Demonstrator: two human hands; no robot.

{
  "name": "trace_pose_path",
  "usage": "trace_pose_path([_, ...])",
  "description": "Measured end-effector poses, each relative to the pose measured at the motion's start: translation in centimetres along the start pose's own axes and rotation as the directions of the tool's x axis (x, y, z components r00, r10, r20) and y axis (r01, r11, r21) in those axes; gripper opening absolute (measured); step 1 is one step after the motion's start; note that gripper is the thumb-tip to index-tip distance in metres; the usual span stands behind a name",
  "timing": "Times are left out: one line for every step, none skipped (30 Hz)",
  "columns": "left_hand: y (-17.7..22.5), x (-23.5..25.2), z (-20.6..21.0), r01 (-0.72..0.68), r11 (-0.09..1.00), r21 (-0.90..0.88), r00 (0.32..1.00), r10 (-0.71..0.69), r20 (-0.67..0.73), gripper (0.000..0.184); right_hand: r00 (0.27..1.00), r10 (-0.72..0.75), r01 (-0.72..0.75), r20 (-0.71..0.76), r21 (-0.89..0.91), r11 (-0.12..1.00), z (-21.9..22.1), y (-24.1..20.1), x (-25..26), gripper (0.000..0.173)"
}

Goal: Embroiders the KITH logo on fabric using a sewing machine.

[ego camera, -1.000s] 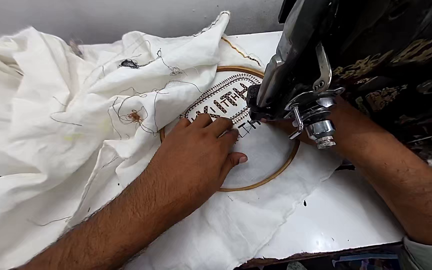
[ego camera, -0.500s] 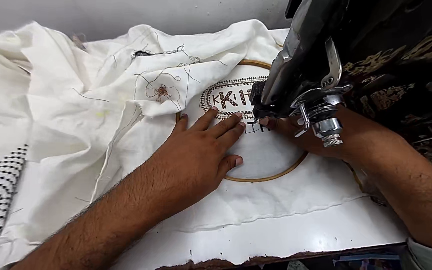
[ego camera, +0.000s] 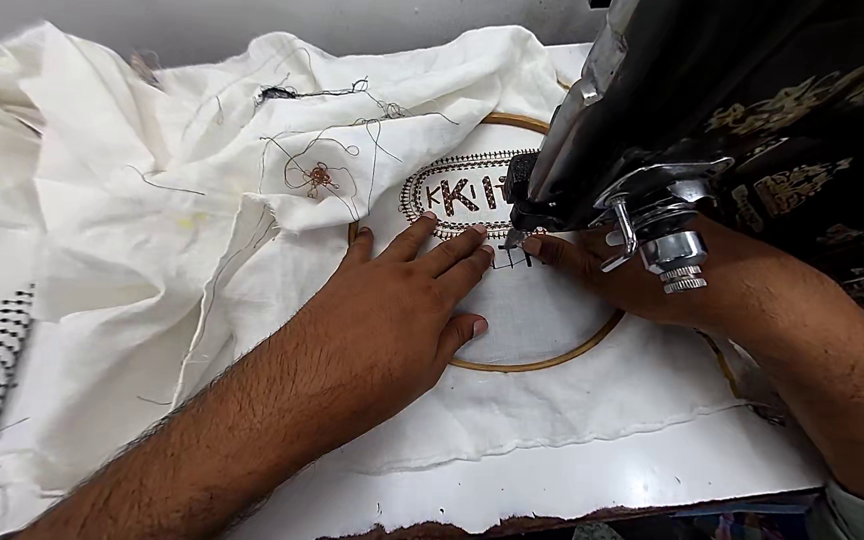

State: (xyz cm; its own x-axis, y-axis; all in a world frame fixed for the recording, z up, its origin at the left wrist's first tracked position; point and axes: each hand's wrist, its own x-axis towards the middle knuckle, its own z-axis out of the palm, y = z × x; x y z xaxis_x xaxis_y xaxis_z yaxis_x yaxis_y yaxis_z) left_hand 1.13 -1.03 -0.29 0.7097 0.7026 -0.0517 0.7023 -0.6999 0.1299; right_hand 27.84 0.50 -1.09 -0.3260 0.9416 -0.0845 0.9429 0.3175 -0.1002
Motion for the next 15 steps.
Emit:
trace_pose_path([-0.03, 0.00, 0.02, -0.001, 1.000, 0.002, 1.000, 0.001, 0.000, 0.061, 1.000, 0.000, 0.000, -0.003, 0.000, 1.000, 0.07, 0.04, 0.00, 0.067])
trace_pose_path([-0.06, 0.02, 0.02, -0.001, 1.000, 0.004, 1.000, 0.001, 0.002, 0.061, 1.000, 0.008, -0.008, 0.001, 0.002, 1.000, 0.05, 0.03, 0.01, 0.068])
trace_pose_path([-0.11, 0.07, 0.00, -0.001, 1.000, 0.004, 1.000, 0.001, 0.006, 0.061, 1.000, 0.010, -0.010, 0.003, 0.000, 1.000, 0.06, 0.06, 0.05, 0.068])
trace_pose_path([-0.17, 0.11, 0.02, -0.005, 1.000, 0.005, 1.000, 0.005, 0.005, 0.062, 1.000, 0.002, -0.002, 0.000, -0.001, 1.000, 0.12, 0.12, 0.12, 0.067])
trace_pose_path([-0.21, 0.15, 0.03, -0.006, 1.000, 0.010, 1.000, 0.006, 0.002, 0.062, 1.000, -0.009, 0.009, -0.013, -0.011, 1.000, 0.26, 0.23, 0.19, 0.067])
trace_pose_path([-0.24, 0.19, 0.03, -0.006, 1.000, 0.011, 1.000, 0.006, 0.000, 0.062, 1.000, -0.019, 0.018, -0.023, -0.015, 1.000, 0.34, 0.31, 0.25, 0.066])
trace_pose_path([-0.28, 0.23, 0.06, -0.007, 1.000, 0.012, 1.000, 0.007, -0.004, 0.062, 0.999, -0.023, 0.023, -0.023, -0.017, 1.000, 0.37, 0.38, 0.32, 0.066])
trace_pose_path([-0.32, 0.26, 0.07, -0.005, 1.000, 0.013, 1.000, 0.005, -0.002, 0.062, 1.000, -0.024, 0.023, -0.018, -0.015, 1.000, 0.38, 0.41, 0.39, 0.065])
trace_pose_path([-0.36, 0.29, 0.08, -0.004, 1.000, 0.012, 1.000, 0.004, 0.001, 0.062, 0.999, -0.032, 0.032, -0.032, -0.015, 0.999, 0.44, 0.44, 0.39, 0.064])
trace_pose_path([-0.41, 0.32, 0.11, -0.005, 1.000, 0.014, 1.000, 0.005, -0.001, 0.062, 0.998, -0.043, 0.042, -0.052, -0.015, 0.999, 0.52, 0.51, 0.39, 0.063])
trace_pose_path([-0.47, 0.36, 0.14, -0.007, 1.000, 0.015, 1.000, 0.007, -0.003, 0.062, 0.996, -0.055, 0.054, -0.073, -0.016, 0.998, 0.61, 0.58, 0.42, 0.062])
trace_pose_path([-0.53, 0.39, 0.15, -0.008, 1.000, 0.018, 1.000, 0.008, -0.005, 0.062, 0.995, -0.059, 0.058, -0.081, -0.017, 0.998, 0.67, 0.63, 0.48, 0.061])
trace_pose_path([-0.58, 0.41, 0.18, -0.008, 1.000, 0.017, 1.000, 0.008, -0.010, 0.062, 0.994, -0.062, 0.061, -0.088, -0.020, 0.998, 0.81, 0.74, 0.60, 0.060])
trace_pose_path([-0.62, 0.43, 0.22, -0.008, 1.000, 0.011, 1.000, 0.008, -0.015, 0.062, 0.993, -0.066, 0.064, -0.099, -0.025, 0.998, 0.94, 0.83, 0.68, 0.059])
trace_pose_path([-0.66, 0.46, 0.24, -0.008, 1.000, 0.008, 1.000, 0.008, -0.018, 0.062, 0.992, -0.069, 0.066, -0.101, -0.030, 0.997, 1.01, 0.88, 0.75, 0.058])
